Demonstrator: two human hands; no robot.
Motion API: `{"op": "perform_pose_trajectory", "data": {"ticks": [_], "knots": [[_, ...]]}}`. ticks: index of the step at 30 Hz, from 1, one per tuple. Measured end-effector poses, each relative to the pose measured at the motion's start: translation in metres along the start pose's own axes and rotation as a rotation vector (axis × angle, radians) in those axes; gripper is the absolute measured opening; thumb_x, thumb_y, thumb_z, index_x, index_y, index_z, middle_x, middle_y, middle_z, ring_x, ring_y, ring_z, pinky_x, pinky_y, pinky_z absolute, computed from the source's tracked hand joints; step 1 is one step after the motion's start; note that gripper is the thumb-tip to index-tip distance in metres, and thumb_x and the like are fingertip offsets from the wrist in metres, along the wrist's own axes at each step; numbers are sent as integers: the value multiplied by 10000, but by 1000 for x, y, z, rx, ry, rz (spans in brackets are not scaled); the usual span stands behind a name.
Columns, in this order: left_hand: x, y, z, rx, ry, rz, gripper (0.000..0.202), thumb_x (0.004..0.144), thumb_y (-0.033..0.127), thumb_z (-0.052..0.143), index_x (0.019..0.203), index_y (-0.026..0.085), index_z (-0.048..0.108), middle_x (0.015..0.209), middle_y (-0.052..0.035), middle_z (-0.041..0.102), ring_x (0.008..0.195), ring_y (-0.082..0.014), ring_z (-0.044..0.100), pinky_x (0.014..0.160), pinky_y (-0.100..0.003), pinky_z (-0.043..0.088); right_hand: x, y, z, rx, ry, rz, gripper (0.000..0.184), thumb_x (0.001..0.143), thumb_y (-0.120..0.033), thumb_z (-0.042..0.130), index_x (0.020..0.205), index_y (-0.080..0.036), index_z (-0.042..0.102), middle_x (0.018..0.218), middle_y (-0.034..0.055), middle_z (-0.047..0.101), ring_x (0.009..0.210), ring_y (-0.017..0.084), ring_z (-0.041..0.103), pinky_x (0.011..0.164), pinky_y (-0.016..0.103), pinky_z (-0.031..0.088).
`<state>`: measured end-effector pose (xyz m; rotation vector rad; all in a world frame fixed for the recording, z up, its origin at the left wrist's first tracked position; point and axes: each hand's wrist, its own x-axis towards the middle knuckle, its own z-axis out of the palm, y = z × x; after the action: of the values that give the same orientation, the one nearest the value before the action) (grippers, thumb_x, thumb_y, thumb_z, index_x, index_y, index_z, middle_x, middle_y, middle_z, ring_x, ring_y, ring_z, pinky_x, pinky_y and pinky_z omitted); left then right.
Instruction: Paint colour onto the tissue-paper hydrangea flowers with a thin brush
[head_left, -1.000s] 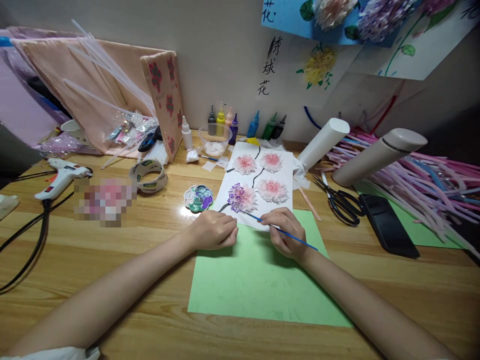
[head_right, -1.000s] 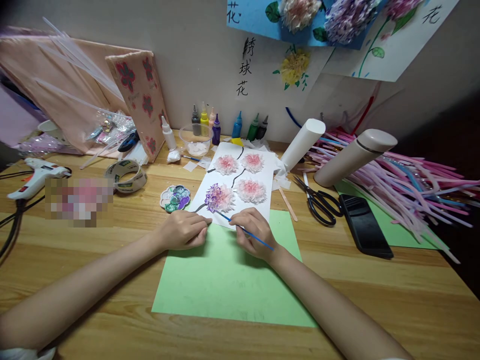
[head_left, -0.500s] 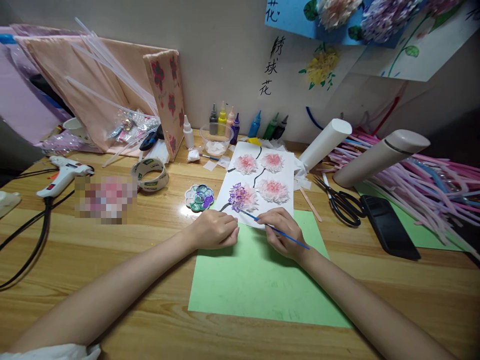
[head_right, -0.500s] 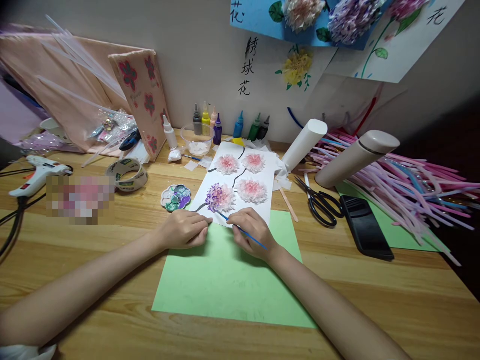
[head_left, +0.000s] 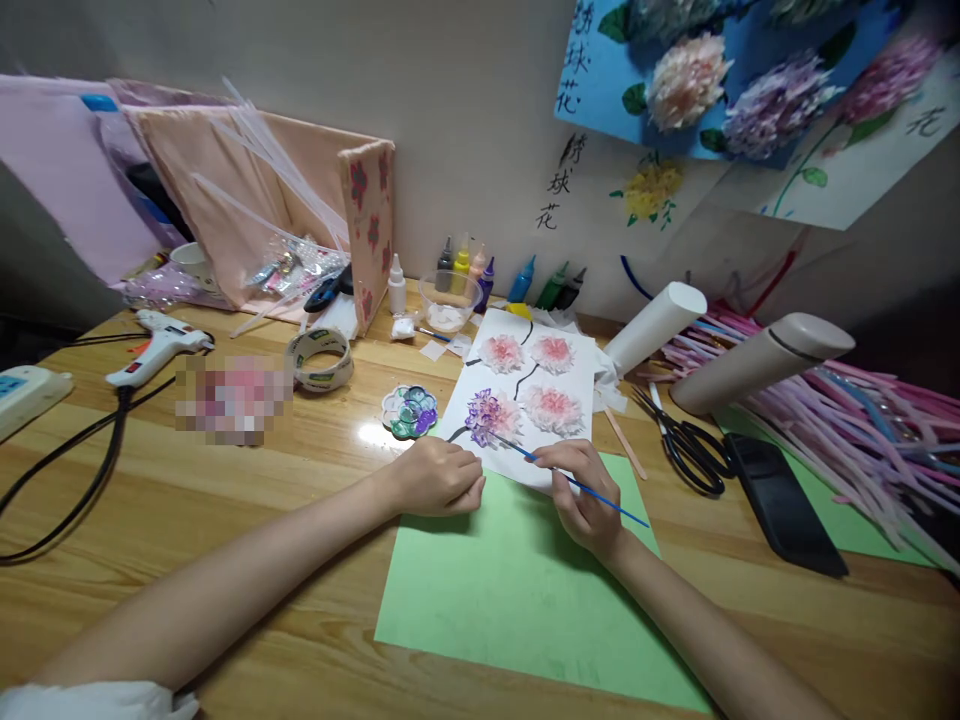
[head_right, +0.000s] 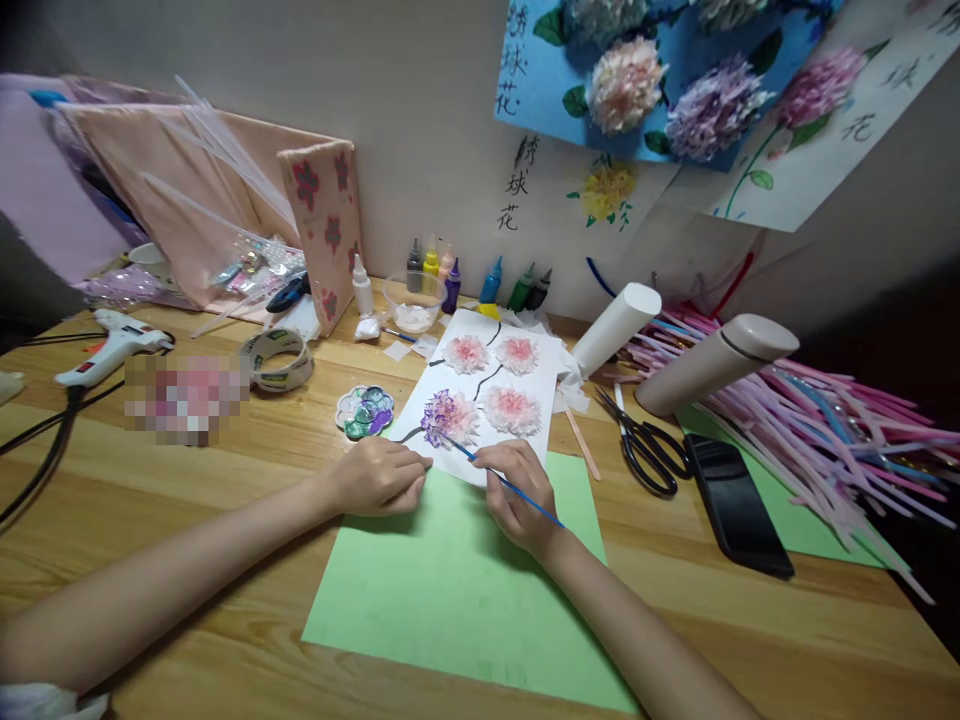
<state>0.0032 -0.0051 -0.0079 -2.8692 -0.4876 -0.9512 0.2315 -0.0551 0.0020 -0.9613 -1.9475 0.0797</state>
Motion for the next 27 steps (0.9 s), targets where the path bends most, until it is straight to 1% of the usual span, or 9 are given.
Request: {"op": "perform_pose_trajectory", "data": {"ticks": [3,6,9,12,16,20,24,27], "knots": [[-2,0,2,23,-2,-2,273,871,174,406,654,168,572,603,-19,640,490,-137,589,446,-240,445,14,-9,9,58,-28,63,228,902,-115,440,1010,-250,589,895,47,690,849,220,633,718,368,508],[-2,1,4,47,0,4,257,857,184,424,641,169,562,568,-12,605,471,-142,565,432,-250,436,36,-18,25,101,-115,62,212,926,-136,443,1035,-251,584,934,50,692,882,219,630,757,372,503],[-1,1,5,55,50,23,227,825,181,461,627,162,570,556,-10,601,466,-139,562,434,-249,429,54,-22,40,110,-208,39,204,940,-149,437,1042,-247,584,934,48,688,873,214,607,764,372,489],[-1,0,5,44,112,39,203,797,175,482,632,152,596,591,-21,633,483,-144,579,430,-251,426,62,-21,49,98,-270,54,191,942,-149,433,1010,-234,591,906,49,679,866,213,582,756,367,479],[-1,0,5,54,121,41,217,798,199,511,603,154,595,595,-28,643,496,-154,596,443,-252,437,64,-18,52,89,-324,94,177,940,-151,432,966,-218,594,902,52,679,869,214,579,761,372,477],[-1,-1,5,36,122,51,219,796,192,509,601,150,599,588,-22,632,502,-160,605,437,-257,442,64,-17,51,95,-315,103,176,945,-160,426,954,-217,591,898,54,676,868,214,577,755,372,470],[-1,-1,6,48,119,48,214,800,190,507,622,143,616,611,-31,652,501,-165,610,448,-265,461,66,-17,53,112,-331,87,172,949,-161,424,954,-216,587,892,52,669,862,206,576,767,372,467],[-2,-1,7,49,114,46,221,802,195,504,621,146,621,622,-34,659,517,-165,616,457,-264,470,67,-18,53,122,-324,99,183,958,-170,410,942,-216,586,884,51,665,857,205,574,770,372,461]]}}
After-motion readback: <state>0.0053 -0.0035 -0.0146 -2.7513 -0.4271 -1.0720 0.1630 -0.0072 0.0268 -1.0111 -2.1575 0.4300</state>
